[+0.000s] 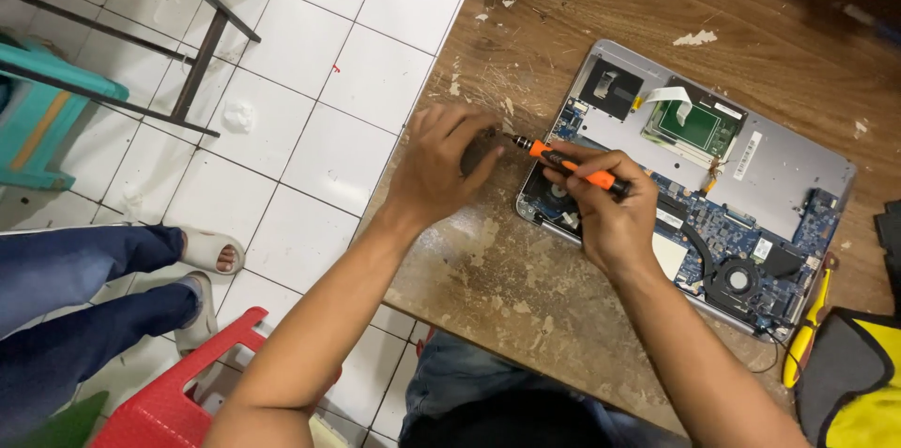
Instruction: Servicing and repairing the cooling fan and internal components of a laptop using a screwdriver.
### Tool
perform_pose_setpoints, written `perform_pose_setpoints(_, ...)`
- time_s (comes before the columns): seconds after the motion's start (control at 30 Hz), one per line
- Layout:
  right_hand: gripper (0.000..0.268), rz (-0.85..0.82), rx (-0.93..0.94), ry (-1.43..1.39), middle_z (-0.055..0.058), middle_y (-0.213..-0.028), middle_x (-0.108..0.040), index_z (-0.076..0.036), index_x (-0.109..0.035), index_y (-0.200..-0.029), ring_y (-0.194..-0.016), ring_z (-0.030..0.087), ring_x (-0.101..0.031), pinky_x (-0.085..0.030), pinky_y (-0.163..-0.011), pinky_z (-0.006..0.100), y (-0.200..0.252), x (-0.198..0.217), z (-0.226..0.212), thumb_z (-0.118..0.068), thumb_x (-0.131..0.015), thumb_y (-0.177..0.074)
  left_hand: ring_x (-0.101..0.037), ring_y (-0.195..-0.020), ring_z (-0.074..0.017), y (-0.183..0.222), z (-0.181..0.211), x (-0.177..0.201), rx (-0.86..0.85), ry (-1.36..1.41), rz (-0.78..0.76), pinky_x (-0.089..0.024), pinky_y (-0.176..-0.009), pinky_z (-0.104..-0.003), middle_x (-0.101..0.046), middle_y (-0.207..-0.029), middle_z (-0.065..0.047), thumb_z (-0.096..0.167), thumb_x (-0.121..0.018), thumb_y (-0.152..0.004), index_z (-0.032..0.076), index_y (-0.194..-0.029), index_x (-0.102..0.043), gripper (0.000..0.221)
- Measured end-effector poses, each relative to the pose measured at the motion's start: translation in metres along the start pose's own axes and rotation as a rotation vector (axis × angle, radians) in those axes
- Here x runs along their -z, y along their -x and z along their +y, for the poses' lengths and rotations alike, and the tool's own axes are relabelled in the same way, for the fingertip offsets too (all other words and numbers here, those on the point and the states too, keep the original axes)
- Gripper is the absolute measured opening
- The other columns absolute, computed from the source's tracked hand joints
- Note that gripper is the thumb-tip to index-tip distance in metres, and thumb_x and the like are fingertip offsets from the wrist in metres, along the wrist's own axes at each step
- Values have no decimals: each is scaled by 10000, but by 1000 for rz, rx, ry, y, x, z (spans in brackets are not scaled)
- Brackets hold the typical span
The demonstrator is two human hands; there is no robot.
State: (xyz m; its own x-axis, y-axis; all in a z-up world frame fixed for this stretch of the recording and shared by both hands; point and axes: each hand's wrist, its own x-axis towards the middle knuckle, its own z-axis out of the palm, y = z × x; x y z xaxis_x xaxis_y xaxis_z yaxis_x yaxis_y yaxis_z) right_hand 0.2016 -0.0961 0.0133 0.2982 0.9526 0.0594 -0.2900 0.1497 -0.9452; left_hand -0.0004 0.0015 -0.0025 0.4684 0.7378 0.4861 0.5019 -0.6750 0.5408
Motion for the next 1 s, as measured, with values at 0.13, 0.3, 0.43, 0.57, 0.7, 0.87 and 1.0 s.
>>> perform_pose_setpoints(0.13,123,42,-49,-142,371,-1206,-661,39,-560,-884,-1101,450,-718,-650,-922,526,1,4,-1,137,-601,-822,-631,-936,-191,1,1,3,-24,132,40,-430,-908,-357,-687,-984,2,256,-726,-951,150,-1120,-720,200)
perform_pose_setpoints(0.3,138,26,-52,-180,414,-1148,-652,54,-540,-857,-1029,471,-730,-652,-878,547,2,4,-3,156,-587,-777,-653,-890,-138,6,-5,-2,4,250,136,-444,-926,-319,-754,-931,58,291,-775,-936,210,-1053,-768,143)
perform_pose_setpoints(0.43,136,22,-47,-188,418,-1140,-653,61,-536,-860,-1026,468,-730,-657,-866,532,3,5,-2,146,-597,-773,-655,-863,-124,7,-4,-1,8,254,156,-446,-918,-309,-767,-913,75,307,-785,-926,228,-1017,-777,121)
perform_pose_setpoints(0.57,148,16,-47,-217,428,-1149,-645,61,-536,-872,-1011,468,-735,-663,-866,520,3,8,0,151,-596,-771,-655,-836,-131,8,-3,1,50,293,175,-455,-937,-307,-768,-881,67,280,-828,-886,215,-980,-782,123)
perform_pose_setpoints(0.7,148,12,-55,-215,425,-1139,-648,56,-529,-862,-1000,462,-738,-665,-861,511,3,7,-3,159,-579,-768,-650,-790,-122,8,-2,1,63,305,190,-452,-926,-299,-768,-819,59,257,-838,-876,208,-921,-791,82)
perform_pose_setpoints(0.87,152,11,-53,-224,426,-1140,-646,55,-531,-865,-988,449,-741,-668,-850,500,3,6,-3,160,-581,-768,-657,-796,-120,10,-5,-2,68,321,191,-452,-928,-290,-776,-830,65,250,-842,-868,215,-923,-797,80)
perform_pose_setpoints(1.0,151,0,-50,-229,428,-1140,-646,53,-532,-863,-982,449,-742,-667,-847,497,3,7,-3,159,-580,-766,-668,-795,-128,9,-7,-3,57,333,188,-458,-933,-293,-779,-837,61,218,-838,-869,213,-931,-801,72)
